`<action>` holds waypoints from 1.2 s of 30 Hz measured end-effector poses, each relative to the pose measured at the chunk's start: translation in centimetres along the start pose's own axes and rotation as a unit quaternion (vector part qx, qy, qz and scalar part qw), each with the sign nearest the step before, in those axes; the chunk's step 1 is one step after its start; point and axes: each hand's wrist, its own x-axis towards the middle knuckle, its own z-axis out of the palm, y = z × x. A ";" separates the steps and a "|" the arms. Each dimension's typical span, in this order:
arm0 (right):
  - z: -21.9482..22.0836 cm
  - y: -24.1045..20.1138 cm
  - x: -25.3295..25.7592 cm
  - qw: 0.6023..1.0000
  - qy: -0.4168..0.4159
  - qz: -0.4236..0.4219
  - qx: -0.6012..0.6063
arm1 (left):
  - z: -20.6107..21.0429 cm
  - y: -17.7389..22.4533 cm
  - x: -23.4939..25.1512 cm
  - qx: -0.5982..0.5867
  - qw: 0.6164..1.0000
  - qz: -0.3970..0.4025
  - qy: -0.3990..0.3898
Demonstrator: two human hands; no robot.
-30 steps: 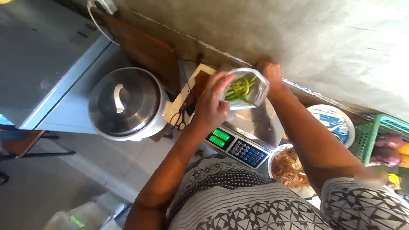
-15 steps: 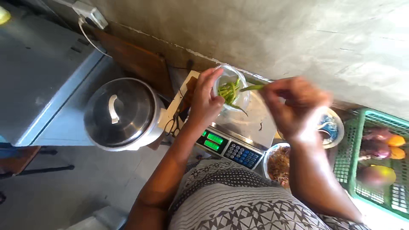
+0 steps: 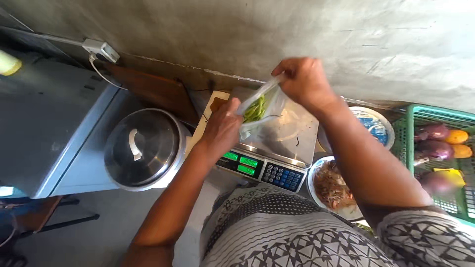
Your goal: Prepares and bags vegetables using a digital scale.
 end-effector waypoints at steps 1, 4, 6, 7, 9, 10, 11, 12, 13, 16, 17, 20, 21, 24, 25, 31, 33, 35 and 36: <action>-1.2 -0.2 0.1 1.000 0.010 0.002 0.002 | -0.8 -0.4 0.4 -0.005 1.000 0.014 -0.002; -4.3 -0.4 -0.3 0.997 0.075 0.005 0.020 | -4.2 -1.5 1.4 -0.099 0.992 0.047 0.069; -5.2 -0.2 -0.9 0.993 0.115 0.011 0.026 | -5.3 -1.9 2.2 -0.159 0.977 0.061 0.131; -5.2 -0.1 -1.2 0.994 0.101 0.023 0.019 | -5.1 -1.9 2.7 -0.181 0.971 0.064 0.143; -4.7 0.5 -1.7 0.997 0.010 0.073 -0.004 | -3.5 -1.8 3.6 -0.197 0.974 0.054 0.102; -4.3 1.0 -1.9 0.995 -0.026 0.098 -0.019 | -2.6 -1.7 3.9 -0.196 0.978 0.049 0.061; -4.2 1.2 -2.1 0.992 -0.042 0.116 -0.026 | -2.0 -1.6 4.3 -0.193 0.979 0.052 0.029; -4.4 1.4 -2.4 0.991 -0.038 0.123 -0.021 | -1.8 -1.5 4.5 -0.196 0.979 0.060 0.012; -4.8 1.3 -2.9 0.992 -0.020 0.121 -0.006 | -1.9 -1.3 4.7 -0.205 0.976 0.069 0.010; -5.9 1.1 -4.7 0.991 0.075 0.098 0.048 | -3.5 -0.7 4.9 -0.254 0.961 0.098 0.054; -6.0 1.1 -5.1 0.988 0.115 0.084 0.059 | -3.9 -0.7 5.0 -0.277 0.952 0.108 0.078; -5.1 1.5 -5.9 0.985 0.155 0.062 0.054 | -3.4 -1.0 5.4 -0.300 0.938 0.119 0.123; -4.7 1.7 -6.2 0.990 0.114 0.073 0.042 | -2.8 -1.2 5.4 -0.275 0.949 0.110 0.109; -4.2 1.8 -7.8 0.993 -0.013 0.111 0.038 | -1.4 -1.4 4.5 -0.212 0.973 0.079 0.037; -4.4 1.7 -8.4 0.993 -0.010 0.109 0.049 | -1.4 -1.5 3.9 -0.218 0.972 0.073 0.045; -5.7 6.4 -14.3 0.971 0.125 0.129 0.157 | -3.2 -4.9 -3.0 -0.278 0.943 -0.004 0.184; -5.4 8.3 -16.1 0.965 0.122 0.180 0.147 | -2.7 -6.4 -6.7 -0.283 0.938 -0.090 0.180; -4.9 9.1 -17.3 0.960 0.123 0.219 0.126 | -2.0 -7.2 -10.2 -0.296 0.921 -0.202 0.153; -4.9 9.1 -17.6 0.957 0.126 0.231 0.121 | -1.3 -7.8 -11.5 -0.304 0.909 -0.239 0.156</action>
